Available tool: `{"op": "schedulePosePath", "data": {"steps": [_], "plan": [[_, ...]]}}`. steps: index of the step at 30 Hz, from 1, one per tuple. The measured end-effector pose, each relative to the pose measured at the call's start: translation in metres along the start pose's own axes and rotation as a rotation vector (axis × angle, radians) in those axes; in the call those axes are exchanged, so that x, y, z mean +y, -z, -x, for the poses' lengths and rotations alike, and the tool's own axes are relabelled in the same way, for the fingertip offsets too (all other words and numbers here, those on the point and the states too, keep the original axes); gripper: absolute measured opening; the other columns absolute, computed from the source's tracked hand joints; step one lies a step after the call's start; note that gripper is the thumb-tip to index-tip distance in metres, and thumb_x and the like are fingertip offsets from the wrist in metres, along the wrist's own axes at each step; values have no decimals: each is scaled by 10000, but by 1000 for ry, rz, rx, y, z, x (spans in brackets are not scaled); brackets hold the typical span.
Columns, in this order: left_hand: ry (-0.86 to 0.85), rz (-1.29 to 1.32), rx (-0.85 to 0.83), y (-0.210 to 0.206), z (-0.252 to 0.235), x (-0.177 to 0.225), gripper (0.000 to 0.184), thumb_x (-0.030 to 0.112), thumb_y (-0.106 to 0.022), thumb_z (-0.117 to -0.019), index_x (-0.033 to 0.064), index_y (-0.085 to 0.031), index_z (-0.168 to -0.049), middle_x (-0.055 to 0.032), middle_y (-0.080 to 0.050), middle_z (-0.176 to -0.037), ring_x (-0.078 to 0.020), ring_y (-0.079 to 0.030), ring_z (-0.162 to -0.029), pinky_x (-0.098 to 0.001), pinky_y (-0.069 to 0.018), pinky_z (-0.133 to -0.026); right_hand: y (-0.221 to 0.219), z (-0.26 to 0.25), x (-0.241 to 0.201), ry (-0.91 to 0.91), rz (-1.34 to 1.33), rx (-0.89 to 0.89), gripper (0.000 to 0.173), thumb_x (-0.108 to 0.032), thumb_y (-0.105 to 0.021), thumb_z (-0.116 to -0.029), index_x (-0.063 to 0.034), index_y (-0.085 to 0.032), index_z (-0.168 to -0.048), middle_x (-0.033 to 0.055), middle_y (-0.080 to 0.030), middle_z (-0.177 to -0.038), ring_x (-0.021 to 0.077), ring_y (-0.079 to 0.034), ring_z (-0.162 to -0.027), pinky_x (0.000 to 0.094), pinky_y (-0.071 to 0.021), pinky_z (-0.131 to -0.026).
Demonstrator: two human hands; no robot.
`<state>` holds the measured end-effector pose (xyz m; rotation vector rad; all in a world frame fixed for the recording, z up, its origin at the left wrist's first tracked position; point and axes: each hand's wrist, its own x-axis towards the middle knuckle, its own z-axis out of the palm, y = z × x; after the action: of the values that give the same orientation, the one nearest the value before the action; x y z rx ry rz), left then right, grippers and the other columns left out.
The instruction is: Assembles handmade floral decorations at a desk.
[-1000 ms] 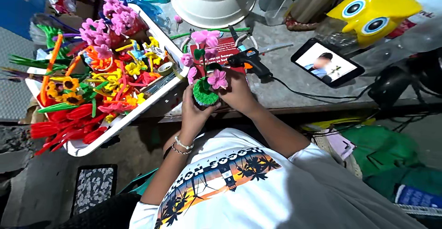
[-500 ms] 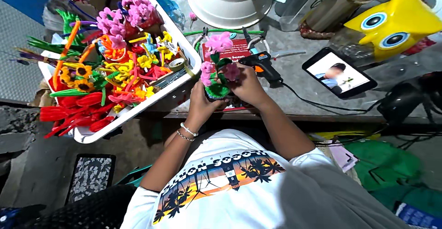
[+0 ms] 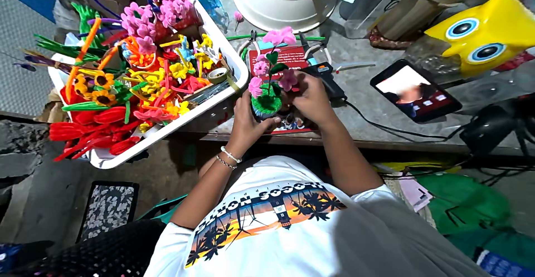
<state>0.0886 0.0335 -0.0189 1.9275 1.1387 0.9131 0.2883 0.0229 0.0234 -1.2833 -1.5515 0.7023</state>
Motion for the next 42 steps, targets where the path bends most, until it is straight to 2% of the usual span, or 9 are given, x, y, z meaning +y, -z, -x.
{"op": "schedulePosePath", "data": {"steps": [4,9,17,21,25,31,35,39,42], "plan": [[-107,50,5,1,1,-1,989,392,-890,-763,40,-385,-1538,-184,-474,-1496,-296,-467,-1380,-458,-398,-1156,6,4,-2,9,76,-44,247,-34,-704,-904,30,-693,-1142,130,-701,-1123,109,-689,-974,278,-577,-893],[-126,29,18,6,2,-2,845,333,-859,-815,32,-455,-1493,-169,-529,-1441,-277,-507,-1342,-462,-414,-1137,36,-23,1,138,340,-44,154,-91,-648,-975,-4,-733,-1069,148,-712,-1063,207,-693,-936,374,-573,-867],[-155,78,69,19,25,7,846,311,-876,-788,35,-474,-1479,-151,-482,-1504,-270,-459,-1389,-451,-411,-1148,58,-114,36,-91,742,-267,196,-23,-629,-967,52,-704,-1132,278,-654,-1188,447,-603,-1186,602,-451,-1043],[-179,79,93,35,42,3,843,405,-855,-812,35,-494,-1478,-155,-474,-1524,-259,-454,-1405,-446,-421,-1143,57,-133,49,-121,824,-353,168,-1,-663,-939,45,-708,-1095,298,-659,-1177,498,-602,-1170,688,-456,-974],[-158,104,118,53,54,-2,643,381,-821,-853,58,-617,-1370,-124,-517,-1491,-230,-483,-1389,-416,-455,-1123,57,-136,36,-69,913,-374,169,49,-657,-897,42,-706,-1058,303,-664,-1127,515,-614,-1130,712,-467,-901],[-220,161,203,69,59,5,338,180,-747,-932,21,-680,-1223,-109,-640,-1315,-209,-614,-1247,-389,-543,-1047,77,-140,24,91,915,-261,254,100,-674,-842,10,-712,-1076,270,-670,-1123,496,-584,-1169,675,-452,-969],[-343,176,197,70,63,24,187,117,-701,-967,21,-719,-1126,-69,-707,-1153,-165,-669,-1125,-358,-573,-987,92,-111,-21,113,740,-42,187,-47,-584,-990,26,-701,-1117,243,-682,-1141,409,-633,-1140,577,-472,-1022],[-431,188,164,69,69,45,167,104,-640,-1005,-6,-717,-1104,-89,-729,-1151,-161,-687,-1117,-358,-574,-994,93,-25,-84,258,249,146,227,-174,-606,-1020,-6,-635,-1169,68,-682,-1090,111,-675,-928,299,-582,-838],[-451,202,84,64,73,64,294,157,-616,-1025,-44,-667,-1233,-137,-691,-1263,-186,-665,-1184,-367,-561,-1024,53,40,-109,256,-165,27,119,-152,-659,-980,-164,-639,-1097,-93,-699,-1006,43,-696,-832,248,-625,-726]]}}
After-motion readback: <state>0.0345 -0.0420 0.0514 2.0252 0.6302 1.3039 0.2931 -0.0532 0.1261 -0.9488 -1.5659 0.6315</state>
